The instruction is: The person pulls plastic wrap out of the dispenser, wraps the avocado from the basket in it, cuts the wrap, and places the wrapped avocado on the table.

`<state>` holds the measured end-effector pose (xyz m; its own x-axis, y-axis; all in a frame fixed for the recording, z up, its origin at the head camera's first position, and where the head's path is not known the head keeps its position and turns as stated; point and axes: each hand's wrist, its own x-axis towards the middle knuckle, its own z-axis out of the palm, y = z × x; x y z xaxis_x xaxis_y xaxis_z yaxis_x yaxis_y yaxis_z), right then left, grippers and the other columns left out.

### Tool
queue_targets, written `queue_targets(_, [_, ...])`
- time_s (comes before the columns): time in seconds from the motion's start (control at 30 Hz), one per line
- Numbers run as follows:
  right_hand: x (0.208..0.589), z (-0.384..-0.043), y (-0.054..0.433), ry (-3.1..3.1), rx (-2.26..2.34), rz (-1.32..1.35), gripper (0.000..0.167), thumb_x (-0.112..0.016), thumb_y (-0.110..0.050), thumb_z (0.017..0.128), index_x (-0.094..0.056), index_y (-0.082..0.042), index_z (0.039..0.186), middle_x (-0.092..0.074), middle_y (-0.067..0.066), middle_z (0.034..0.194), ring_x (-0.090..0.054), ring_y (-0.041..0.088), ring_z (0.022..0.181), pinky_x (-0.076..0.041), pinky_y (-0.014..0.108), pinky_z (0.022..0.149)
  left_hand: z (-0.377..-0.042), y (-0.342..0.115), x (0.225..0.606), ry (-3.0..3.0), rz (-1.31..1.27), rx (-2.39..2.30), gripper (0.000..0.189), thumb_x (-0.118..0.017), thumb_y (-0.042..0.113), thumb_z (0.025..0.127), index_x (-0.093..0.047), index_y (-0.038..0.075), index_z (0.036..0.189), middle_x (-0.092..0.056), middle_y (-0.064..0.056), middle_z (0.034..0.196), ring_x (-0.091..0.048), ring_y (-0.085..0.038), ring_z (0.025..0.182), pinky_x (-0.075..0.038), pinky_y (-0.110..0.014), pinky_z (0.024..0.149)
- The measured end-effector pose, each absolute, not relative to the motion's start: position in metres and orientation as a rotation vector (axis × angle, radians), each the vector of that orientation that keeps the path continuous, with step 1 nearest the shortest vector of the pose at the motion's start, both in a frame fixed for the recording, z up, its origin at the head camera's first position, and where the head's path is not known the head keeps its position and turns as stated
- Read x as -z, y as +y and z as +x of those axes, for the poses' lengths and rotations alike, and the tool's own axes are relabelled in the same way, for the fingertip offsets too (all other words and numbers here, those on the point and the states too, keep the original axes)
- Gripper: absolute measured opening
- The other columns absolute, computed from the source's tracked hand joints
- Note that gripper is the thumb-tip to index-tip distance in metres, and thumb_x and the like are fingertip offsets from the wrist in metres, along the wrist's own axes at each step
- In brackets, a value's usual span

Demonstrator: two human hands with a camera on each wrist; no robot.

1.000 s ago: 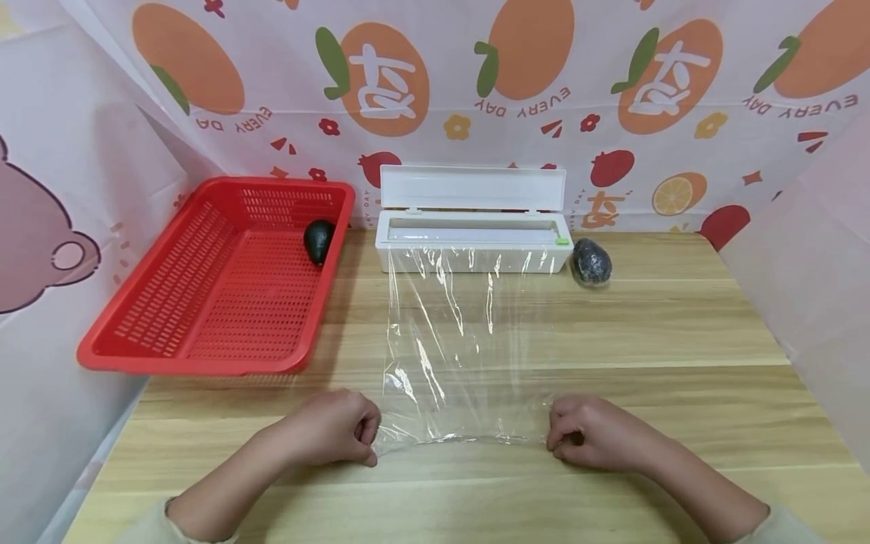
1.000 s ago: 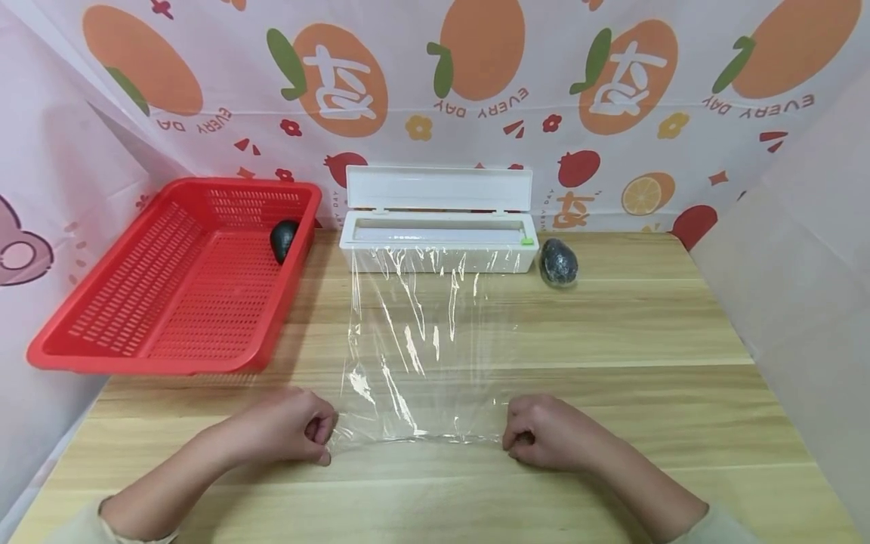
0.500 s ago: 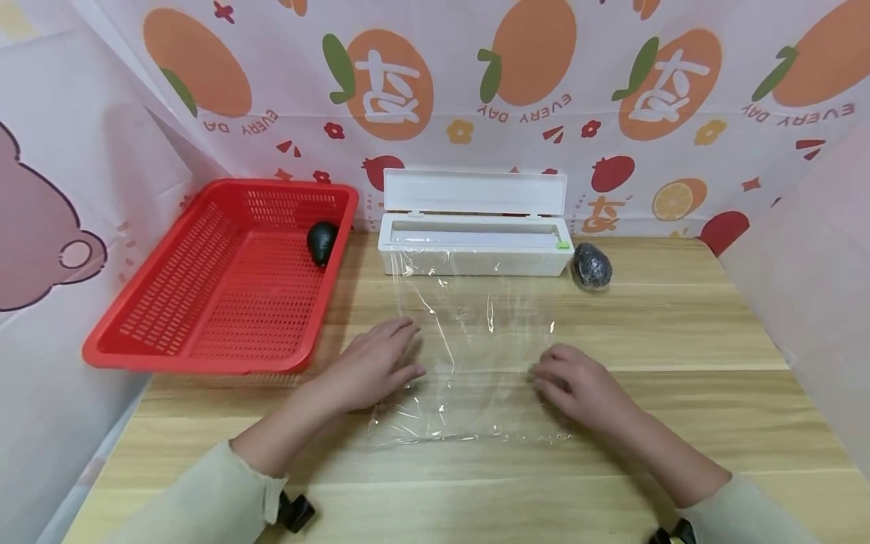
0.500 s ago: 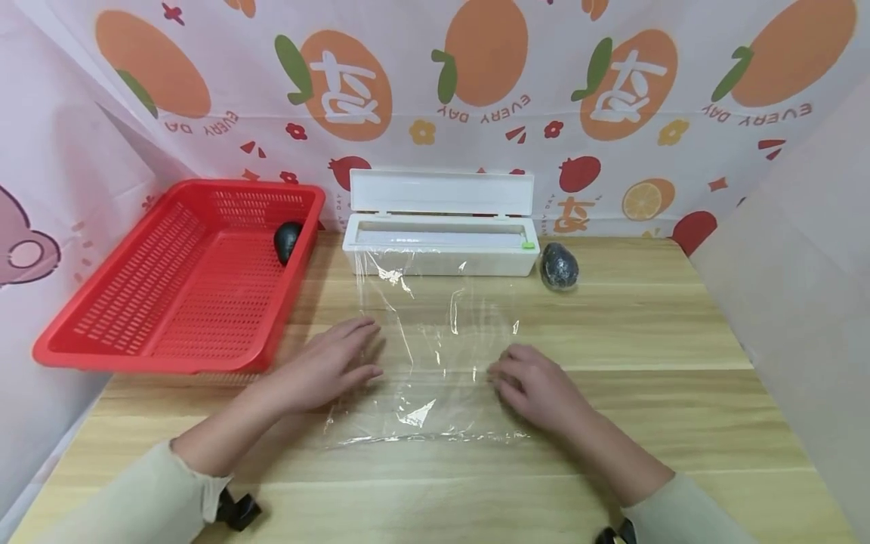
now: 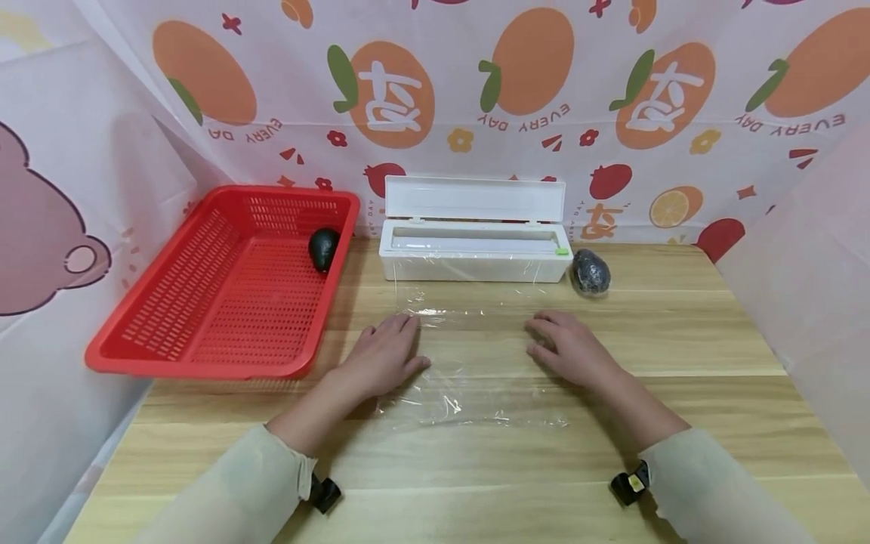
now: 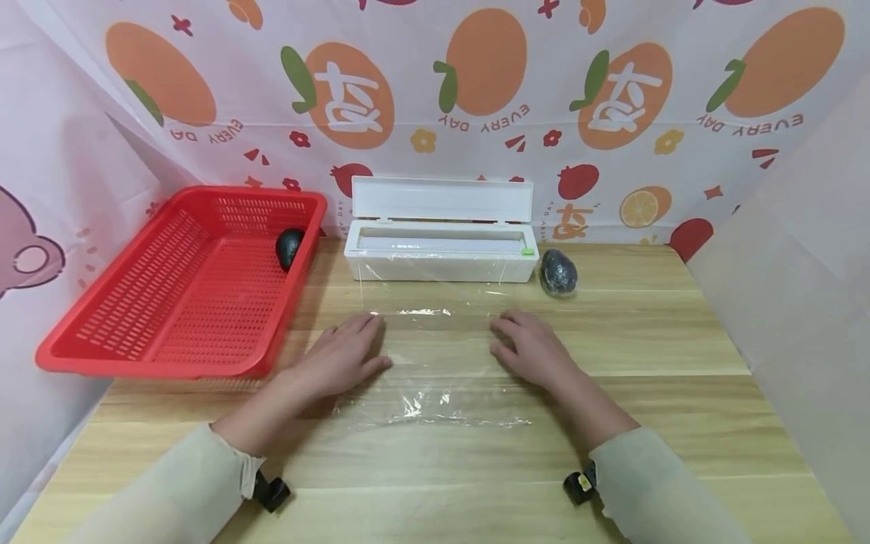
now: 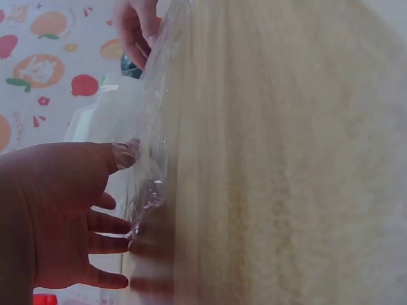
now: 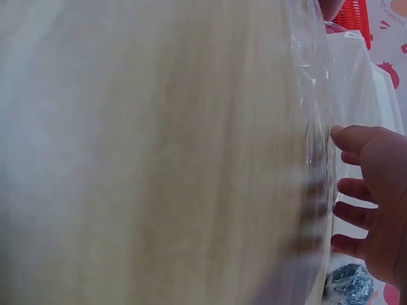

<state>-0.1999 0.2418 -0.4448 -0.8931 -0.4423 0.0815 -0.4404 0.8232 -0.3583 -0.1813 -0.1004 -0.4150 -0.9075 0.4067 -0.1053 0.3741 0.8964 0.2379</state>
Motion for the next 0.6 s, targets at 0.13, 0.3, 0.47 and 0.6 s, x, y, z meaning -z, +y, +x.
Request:
queue_targets(0.13, [0.442,-0.194,0.242,3.0,0.691,-0.693,0.045,-0.065,-0.037,0.094,-0.062,-0.012,0.131,-0.053,0.014,0.138,-0.046,0.036,0.13,-0.037,0.056,0.109,-0.183,-0.102,0.417,2.936,0.626,-0.325,0.074,-0.064,0.048,0.092,-0.04,0.003,0.146,-0.042,-0.02,0.149,-0.037,-0.038,0.14,-0.034,-0.063,0.108])
queue_targets(0.3, [0.438,-0.174,0.249,3.023,0.828,-0.695,0.022,-0.069,-0.031,0.092,-0.072,-0.015,0.107,-0.058,0.001,0.103,-0.055,0.018,0.097,-0.051,0.041,0.085,-0.181,-0.104,0.415,2.981,0.681,-0.342,0.058,-0.067,0.043,0.091,-0.054,0.002,0.131,-0.045,-0.019,0.144,-0.04,-0.037,0.136,-0.038,-0.058,0.108])
queue_targets(0.47, [0.44,-0.142,0.255,2.872,0.896,-0.926,0.01,-0.074,-0.028,0.088,-0.071,-0.024,0.095,-0.058,-0.013,0.089,-0.053,0.003,0.079,-0.051,0.025,0.071,-0.169,-0.104,0.401,2.985,0.742,-0.32,0.06,-0.065,0.043,0.092,-0.054,0.0,0.134,-0.038,-0.021,0.152,-0.034,-0.038,0.142,-0.031,-0.054,0.114])
queue_targets(0.6, [0.441,-0.119,0.258,2.772,0.868,-1.028,0.015,-0.073,-0.039,0.088,-0.069,-0.03,0.099,-0.058,-0.017,0.09,-0.051,0.001,0.075,-0.046,0.02,0.067,-0.158,-0.107,0.359,2.915,0.742,-0.409,0.068,-0.059,0.046,0.096,-0.042,0.006,0.148,-0.037,-0.016,0.155,-0.037,-0.035,0.142,-0.034,-0.053,0.112])
